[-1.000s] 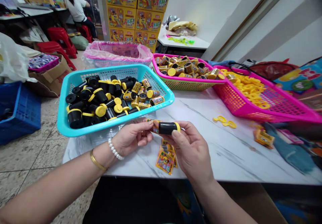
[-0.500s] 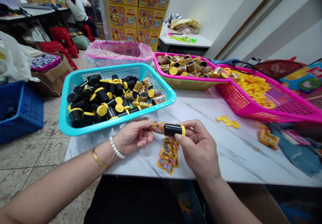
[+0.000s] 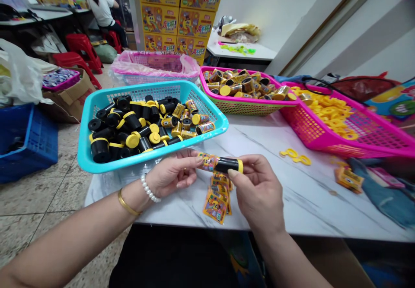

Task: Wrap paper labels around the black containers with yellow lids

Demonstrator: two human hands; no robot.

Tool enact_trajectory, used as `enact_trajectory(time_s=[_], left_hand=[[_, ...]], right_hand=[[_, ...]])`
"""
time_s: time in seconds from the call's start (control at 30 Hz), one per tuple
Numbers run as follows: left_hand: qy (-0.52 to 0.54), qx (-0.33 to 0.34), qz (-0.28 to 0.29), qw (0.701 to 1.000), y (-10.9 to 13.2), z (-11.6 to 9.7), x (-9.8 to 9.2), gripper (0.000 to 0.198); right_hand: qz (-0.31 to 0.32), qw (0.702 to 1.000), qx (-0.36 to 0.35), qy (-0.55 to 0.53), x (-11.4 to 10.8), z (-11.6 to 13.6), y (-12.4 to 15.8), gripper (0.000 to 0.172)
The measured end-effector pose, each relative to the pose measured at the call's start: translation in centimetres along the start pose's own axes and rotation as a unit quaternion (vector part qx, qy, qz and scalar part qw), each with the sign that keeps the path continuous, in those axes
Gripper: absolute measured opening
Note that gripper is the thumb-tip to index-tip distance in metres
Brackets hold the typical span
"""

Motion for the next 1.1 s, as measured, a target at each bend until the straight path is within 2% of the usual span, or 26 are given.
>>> enact_trajectory(time_s=[0.13,0.33,0.47,0.6,0.77,0.87,1.0,1.1], left_hand=[[-0.033,0.008,-0.034,0.999,0.1,-0.1,-0.3,0.044],[-0.078,-0.006,-0.037,0.996,0.1,0.4,-0.5,0.042],[-0.067,-0.022,-0.007,0.997,0.1,0.6,-0.1,0.043],[-0.034,-0.031,0.005,0.999,0.1,0.6,0.1,0.037],[-0.003,-0.003,-0.016,1.0,0.1,0.0,-0.2,0.032],[-0.016,-0.01,-0.019,1.0,0.1,0.2,-0.2,0.03],[-0.026,-0.042,0.012,0.999,0.0,0.8,0.1,0.029],[-0.023,-0.051,0.007,0.998,0.0,1.0,-0.3,0.029]], right_hand=[[0.021,0.991,0.103,-0.088,0.7,-2.4,0.1,0.026],[0.021,0.99,0.115,-0.081,0.9,-2.5,1.0,0.03],[-0.003,0.996,0.082,-0.044,0.5,-1.7,1.1,0.026],[-0.025,1.0,0.012,0.007,0.3,0.1,1.0,0.022],[-0.038,0.997,-0.053,0.032,0.3,1.8,1.0,0.019],[-0.044,0.995,-0.08,0.043,-0.1,2.4,0.9,0.022],[-0.012,0.994,-0.105,0.036,0.1,3.0,0.9,0.027],[0.021,0.995,-0.099,0.008,0.7,2.9,1.0,0.026]])
Point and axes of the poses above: each hand's wrist, its own y-axis away from the middle knuckle, its own x-axis out of the palm, z = x × y, the point moved 10 cm from there along -y, towards the middle knuckle, and after that the axes turned 5 degrees about -x, right-handed, at the moved point
